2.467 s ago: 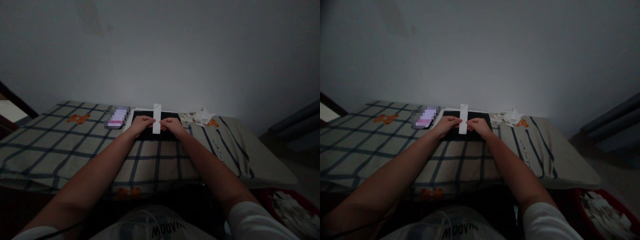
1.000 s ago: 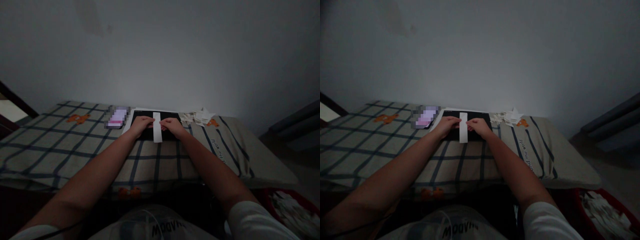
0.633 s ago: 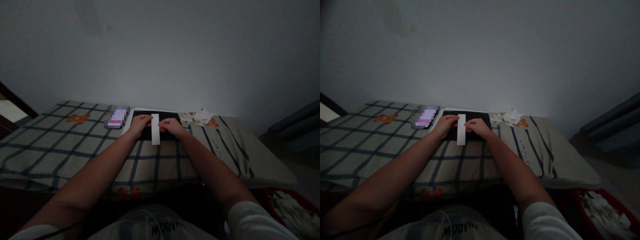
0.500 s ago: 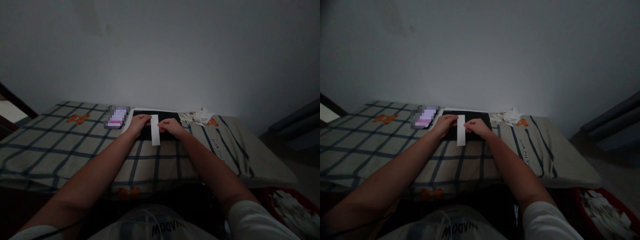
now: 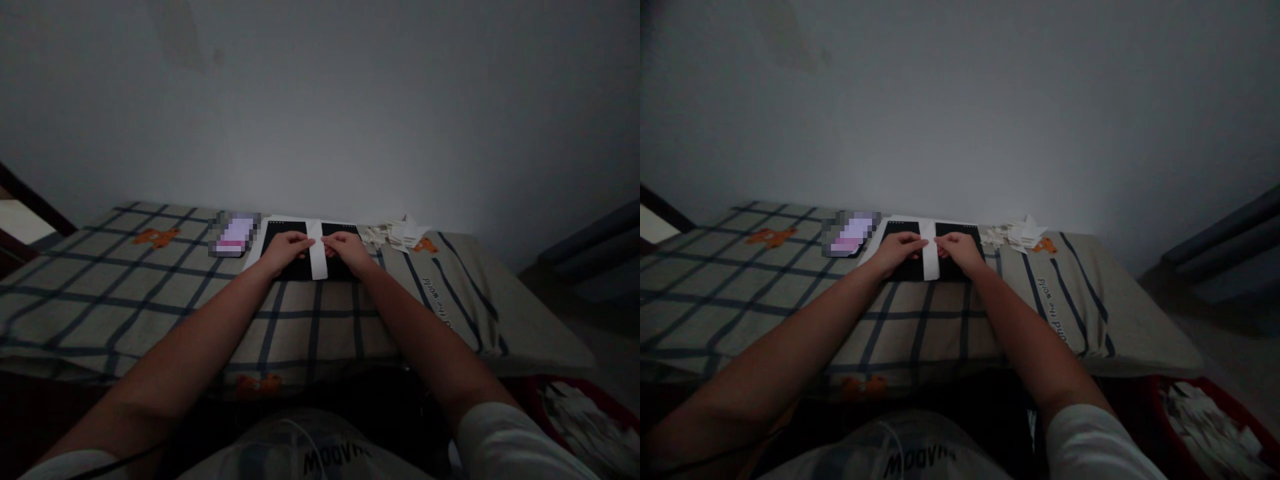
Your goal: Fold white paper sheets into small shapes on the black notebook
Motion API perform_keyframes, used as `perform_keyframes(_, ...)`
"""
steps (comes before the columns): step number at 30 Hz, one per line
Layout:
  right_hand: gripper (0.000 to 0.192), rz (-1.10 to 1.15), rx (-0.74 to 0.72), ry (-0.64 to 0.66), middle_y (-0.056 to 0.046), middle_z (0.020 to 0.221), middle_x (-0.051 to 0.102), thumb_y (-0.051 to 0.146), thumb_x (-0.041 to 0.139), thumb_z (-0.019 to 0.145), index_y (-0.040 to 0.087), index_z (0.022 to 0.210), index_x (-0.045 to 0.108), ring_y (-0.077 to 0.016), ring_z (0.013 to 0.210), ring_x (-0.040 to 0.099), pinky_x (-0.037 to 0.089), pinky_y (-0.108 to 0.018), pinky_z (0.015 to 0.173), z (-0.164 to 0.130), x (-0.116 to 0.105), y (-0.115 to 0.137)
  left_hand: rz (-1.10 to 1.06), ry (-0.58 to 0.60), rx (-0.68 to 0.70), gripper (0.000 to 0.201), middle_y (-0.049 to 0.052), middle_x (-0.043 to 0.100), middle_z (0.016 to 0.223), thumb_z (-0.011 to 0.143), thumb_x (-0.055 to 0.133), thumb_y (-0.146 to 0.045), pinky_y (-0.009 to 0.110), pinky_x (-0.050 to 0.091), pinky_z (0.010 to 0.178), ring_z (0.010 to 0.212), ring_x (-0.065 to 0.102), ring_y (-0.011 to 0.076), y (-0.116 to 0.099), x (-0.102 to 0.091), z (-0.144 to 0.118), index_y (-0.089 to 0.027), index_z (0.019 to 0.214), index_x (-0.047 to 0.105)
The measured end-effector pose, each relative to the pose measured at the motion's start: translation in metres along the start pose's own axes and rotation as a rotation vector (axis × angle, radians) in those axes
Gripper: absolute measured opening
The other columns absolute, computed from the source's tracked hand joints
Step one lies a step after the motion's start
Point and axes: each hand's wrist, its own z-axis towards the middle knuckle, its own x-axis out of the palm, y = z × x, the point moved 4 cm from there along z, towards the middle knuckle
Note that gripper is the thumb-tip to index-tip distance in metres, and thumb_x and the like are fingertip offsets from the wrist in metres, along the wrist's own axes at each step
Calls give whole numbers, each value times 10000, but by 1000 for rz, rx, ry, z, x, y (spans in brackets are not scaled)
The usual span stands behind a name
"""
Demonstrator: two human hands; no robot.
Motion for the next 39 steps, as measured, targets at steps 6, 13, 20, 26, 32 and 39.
perform_keyframes(6,277,122,26,72,-21,813,661,399,629,743,170,896,659,-92,665,571,443,-211,601,-2,4,-1,-266,111,-1,309,16,621,790,652,730,-388,317,518,772,772,603,129,-1,3,2,-139,758,581)
perform_keyframes(13,289,214,123,174,-18,794,660,376,686,699,171,902,659,-95,679,574,452,-208,616,-2,6,-8,-212,150,-18,298,-8,592,712,670,702,-380,289,513,693,674,579,111,0,6,3,-156,784,541)
perform_keyframes(20,185,168,144,91,19,652,596,294,693,679,165,774,601,-76,581,530,439,-209,574,-2,0,-6,-59,-94,48,236,1,604,707,661,679,-340,225,435,580,602,529,100,-5,-6,4,-154,772,585)
perform_keyframes(26,128,80,102,-12,21,639,580,262,664,698,163,747,598,-72,559,511,420,-208,544,-1,-5,-1,-28,40,-9,317,35,653,790,611,739,-359,249,443,631,667,575,123,1,-1,2,-148,823,634)
perform_keyframes(32,218,-17,108,27,17,615,564,361,671,696,157,767,640,-74,556,492,384,-204,516,-3,-5,-1,62,-63,24,294,13,616,651,593,745,-396,245,397,576,571,524,115,3,-8,5,-145,697,631)
perform_keyframes(39,253,-151,69,-78,37,534,517,404,659,703,155,749,658,-68,464,411,299,-221,455,-4,-11,5,66,-103,31,320,14,613,647,603,731,-453,237,342,513,539,477,104,1,-10,5,-158,710,673)
